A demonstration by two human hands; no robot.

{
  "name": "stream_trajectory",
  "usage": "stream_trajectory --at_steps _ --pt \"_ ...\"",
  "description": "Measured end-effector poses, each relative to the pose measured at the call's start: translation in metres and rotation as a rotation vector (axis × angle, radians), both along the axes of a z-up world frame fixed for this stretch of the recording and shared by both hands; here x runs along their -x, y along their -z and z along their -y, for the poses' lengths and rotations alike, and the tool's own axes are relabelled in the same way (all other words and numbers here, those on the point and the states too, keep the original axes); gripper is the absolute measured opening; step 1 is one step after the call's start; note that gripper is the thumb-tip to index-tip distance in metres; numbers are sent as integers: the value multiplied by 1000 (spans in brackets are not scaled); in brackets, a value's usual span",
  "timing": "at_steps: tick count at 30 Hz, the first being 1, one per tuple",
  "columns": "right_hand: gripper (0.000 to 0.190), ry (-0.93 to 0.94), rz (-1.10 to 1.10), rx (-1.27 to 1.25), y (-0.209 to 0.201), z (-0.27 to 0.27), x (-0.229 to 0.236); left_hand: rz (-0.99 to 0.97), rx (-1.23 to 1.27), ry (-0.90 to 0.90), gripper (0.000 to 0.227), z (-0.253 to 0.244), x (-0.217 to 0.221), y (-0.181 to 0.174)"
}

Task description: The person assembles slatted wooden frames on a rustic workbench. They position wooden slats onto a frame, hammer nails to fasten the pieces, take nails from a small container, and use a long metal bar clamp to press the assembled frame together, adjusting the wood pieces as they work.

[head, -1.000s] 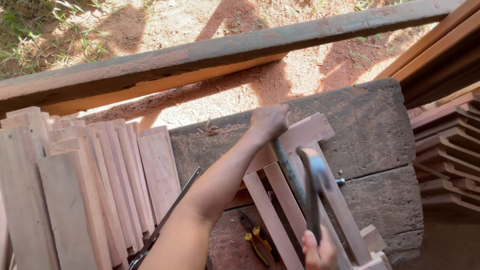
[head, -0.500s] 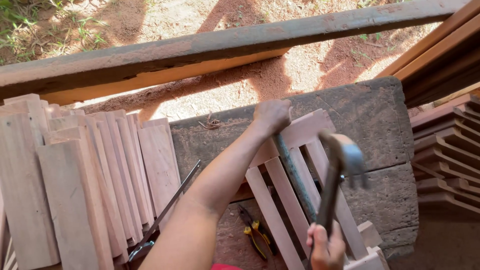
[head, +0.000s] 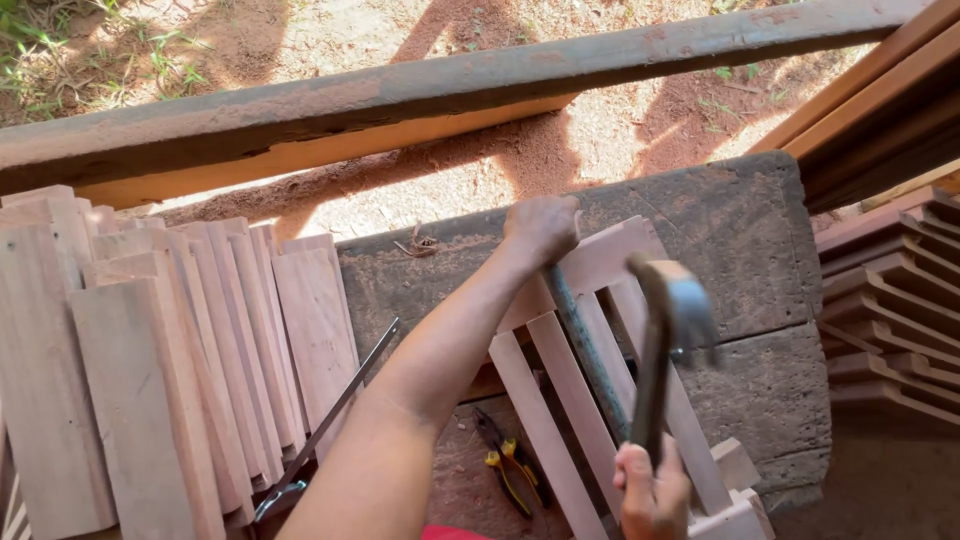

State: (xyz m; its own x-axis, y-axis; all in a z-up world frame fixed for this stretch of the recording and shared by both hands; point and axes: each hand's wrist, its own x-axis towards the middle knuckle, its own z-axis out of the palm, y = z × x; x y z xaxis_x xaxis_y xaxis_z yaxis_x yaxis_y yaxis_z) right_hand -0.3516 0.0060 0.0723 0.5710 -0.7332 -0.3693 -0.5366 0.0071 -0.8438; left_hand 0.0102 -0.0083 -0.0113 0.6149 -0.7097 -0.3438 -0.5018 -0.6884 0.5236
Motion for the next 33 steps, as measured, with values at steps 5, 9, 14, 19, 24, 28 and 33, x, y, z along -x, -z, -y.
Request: stream_trajectory --at_steps 5,9,14,19,24,28,33 --pt "35 21 -409 -189 15 4 -3 -17 -4 -16 30 -1 1 6" --pt "30 6 -183 -92 -12 -2 -6 33 59 -11 28 -2 3 8" --pt "26 -15 92 3 30 -5 16 17 18 -10 28 -2 -1 2" --pt "35 9 -287 -203 40 -4 7 32 66 -27 25 -1 -1 6" --pt "27 32 36 -97 26 -9 24 10 25 -2 25 -2 0 4" --pt "31 -42 -142 -70 45 -4 26 -7 -2 12 26 0 0 5" --pt "36 -96 -265 -18 20 -5 10 5 23 -18 26 0 1 4"
